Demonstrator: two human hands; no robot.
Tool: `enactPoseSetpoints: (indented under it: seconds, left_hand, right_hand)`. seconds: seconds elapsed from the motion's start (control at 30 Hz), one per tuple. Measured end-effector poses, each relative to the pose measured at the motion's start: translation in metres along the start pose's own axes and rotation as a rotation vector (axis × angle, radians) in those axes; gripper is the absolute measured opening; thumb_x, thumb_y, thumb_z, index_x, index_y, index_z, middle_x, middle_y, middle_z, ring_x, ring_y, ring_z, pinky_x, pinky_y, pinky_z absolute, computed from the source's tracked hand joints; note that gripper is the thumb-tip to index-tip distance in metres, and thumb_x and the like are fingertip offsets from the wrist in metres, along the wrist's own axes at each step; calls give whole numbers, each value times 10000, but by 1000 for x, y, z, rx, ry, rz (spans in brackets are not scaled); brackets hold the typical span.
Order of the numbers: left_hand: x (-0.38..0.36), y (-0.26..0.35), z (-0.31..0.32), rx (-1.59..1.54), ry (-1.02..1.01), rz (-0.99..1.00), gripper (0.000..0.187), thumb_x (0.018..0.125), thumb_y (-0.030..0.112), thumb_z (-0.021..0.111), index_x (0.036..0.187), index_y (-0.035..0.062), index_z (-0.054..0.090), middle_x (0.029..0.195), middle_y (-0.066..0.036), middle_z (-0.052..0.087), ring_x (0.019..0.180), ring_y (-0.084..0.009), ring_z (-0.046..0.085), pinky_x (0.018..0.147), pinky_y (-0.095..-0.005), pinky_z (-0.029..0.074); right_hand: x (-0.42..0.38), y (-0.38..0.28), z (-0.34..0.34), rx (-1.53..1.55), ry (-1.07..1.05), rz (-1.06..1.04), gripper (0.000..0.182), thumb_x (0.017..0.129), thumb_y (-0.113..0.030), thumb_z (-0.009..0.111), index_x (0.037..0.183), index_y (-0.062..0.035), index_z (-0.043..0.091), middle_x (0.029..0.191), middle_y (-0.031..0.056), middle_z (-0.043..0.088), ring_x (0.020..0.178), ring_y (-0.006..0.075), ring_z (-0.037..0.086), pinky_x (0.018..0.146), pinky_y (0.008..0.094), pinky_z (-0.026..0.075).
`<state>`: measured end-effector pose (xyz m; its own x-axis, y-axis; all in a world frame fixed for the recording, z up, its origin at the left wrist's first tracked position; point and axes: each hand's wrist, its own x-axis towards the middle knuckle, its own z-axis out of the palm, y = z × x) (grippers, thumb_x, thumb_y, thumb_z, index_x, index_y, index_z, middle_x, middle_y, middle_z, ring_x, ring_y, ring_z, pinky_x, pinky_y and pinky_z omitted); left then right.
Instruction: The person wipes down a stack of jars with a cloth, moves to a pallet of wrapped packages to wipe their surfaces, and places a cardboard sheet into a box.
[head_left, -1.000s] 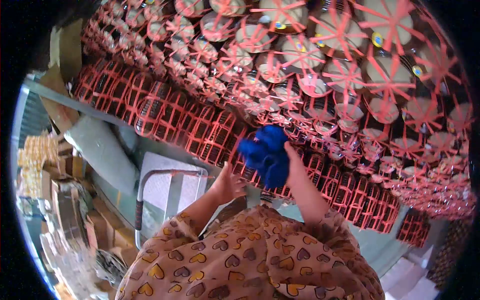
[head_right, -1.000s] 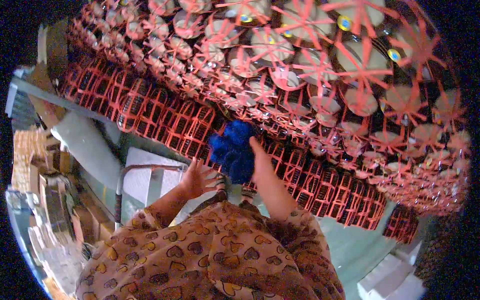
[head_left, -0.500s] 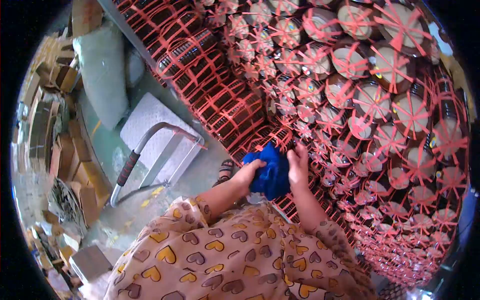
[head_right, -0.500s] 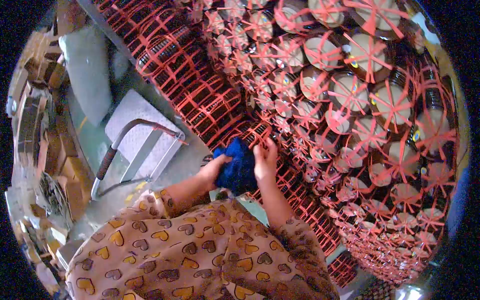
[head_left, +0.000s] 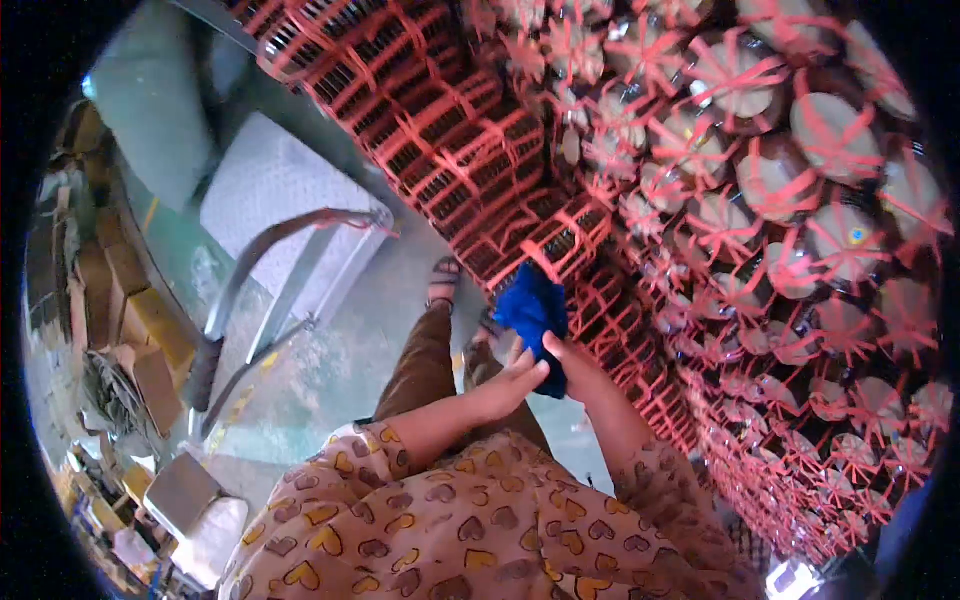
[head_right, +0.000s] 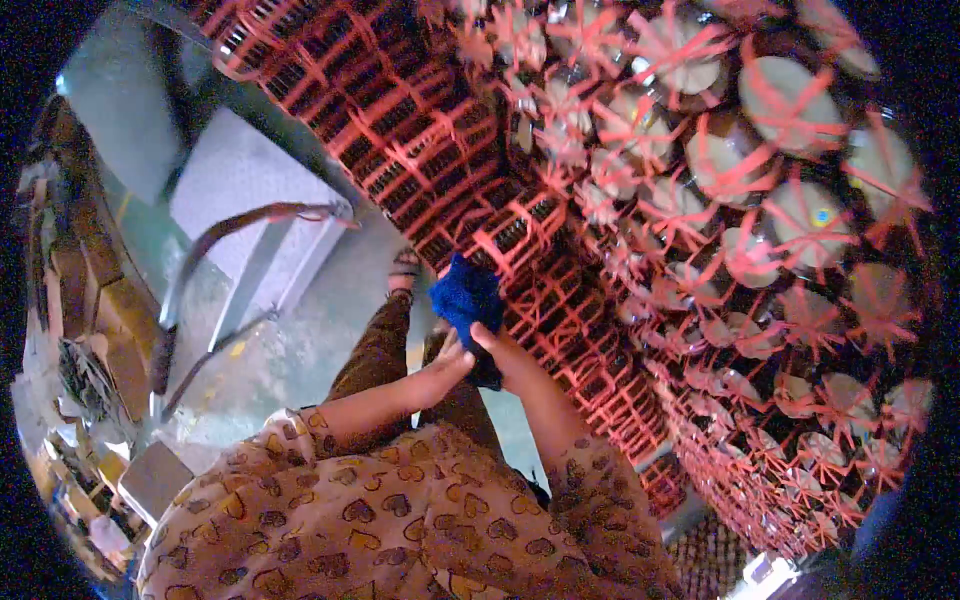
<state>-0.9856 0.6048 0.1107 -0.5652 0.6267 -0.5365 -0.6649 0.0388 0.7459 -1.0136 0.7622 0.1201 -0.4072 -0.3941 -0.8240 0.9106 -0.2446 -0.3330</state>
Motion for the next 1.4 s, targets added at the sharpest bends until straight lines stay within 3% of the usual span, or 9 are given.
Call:
enactPoseSetpoints:
  seconds: [0.27, 0.6, 0.73, 0.83, 0.87, 0.93, 1.07, 1.13, 1.4]
  left_hand:
    - [25, -88, -18, 167, 73, 90, 683, 798, 452, 583, 1271, 6, 374, 1331, -393, 155, 1262, -481, 209, 1019, -410, 281]
    - [107, -219, -80, -315, 518, -440, 251, 881, 147, 487, 1123, 81, 490, 977, -22, 561, 855, -119, 532, 696, -272, 412]
    - [158, -215, -102, -670, 589, -525, 246, 888, 235, 457, 1102, 130, 516, 987, -21, 562, 860, -127, 537, 692, -280, 410]
    - [182, -330, -92, 203, 449, 571, 248, 746, 122, 607, 962, 56, 507, 819, -58, 511, 773, -185, 510, 670, -317, 411]
    - [188, -308, -88, 207, 447, 570, 248, 746, 122, 607, 962, 56, 507, 819, -58, 511, 773, -185, 510, 670, -317, 411]
    - [193, -260, -80, -230, 523, -482, 218, 779, 178, 600, 953, 80, 513, 834, -55, 514, 811, -178, 511, 699, -308, 406]
    - [188, -293, -71, -790, 638, -21, 235, 820, 264, 552, 964, 82, 517, 834, -55, 548, 823, -178, 523, 717, -349, 398]
    - [185, -205, -77, -940, 771, -620, 405, 877, 522, 377, 1037, 180, 522, 924, -5, 572, 921, -191, 538, 851, -422, 390]
    - [174, -190, -105, -1214, 631, -644, 669, 831, 669, 265, 1188, 150, 491, 1089, -69, 561, 984, -275, 512, 889, -430, 370]
  right_hand:
    - [77, 80, -47, 391, 280, 23, 389, 817, -254, 561, 1138, -44, 494, 977, 81, 591, 853, 201, 596, 762, 336, 498]
    - [154, -68, -179, -1042, 1145, -639, 672, 685, -164, 708, 1234, 4, 358, 1151, 156, 524, 999, 273, 540, 904, 371, 396]
    - [213, -115, -206, -1592, 873, -701, 822, 664, -242, 722, 1352, -150, 282, 1247, 212, 438, 1053, 403, 484, 896, 441, 409]
    - [219, -110, -154, -2062, 823, -178, 762, 695, -322, 693, 1343, -309, 291, 1365, 184, 285, 1121, 456, 405, 932, 501, 364]
    - [220, -115, -165, -2035, 787, -174, 753, 695, -351, 689, 1336, -356, 293, 1380, 182, 258, 1119, 472, 399, 926, 513, 367]
    - [226, -119, -193, -1911, 728, -337, 738, 700, -368, 668, 1338, -330, 300, 1375, 198, 266, 1128, 472, 394, 911, 507, 380]
    - [236, -114, -161, -1818, 1050, 2, 654, 711, -322, 642, 1302, -332, 361, 1384, 82, 298, 1108, 437, 425, 901, 495, 404]
    - [234, -101, -138, -1858, 1081, 23, 595, 714, -268, 638, 1262, -324, 413, 1367, 43, 318, 1102, 423, 421, 865, 496, 439]
    - [216, 18, -59, -1951, 704, -149, 254, 786, -180, 525, 1039, -197, 526, 1242, 107, 406, 1039, 389, 443, 698, 475, 500]
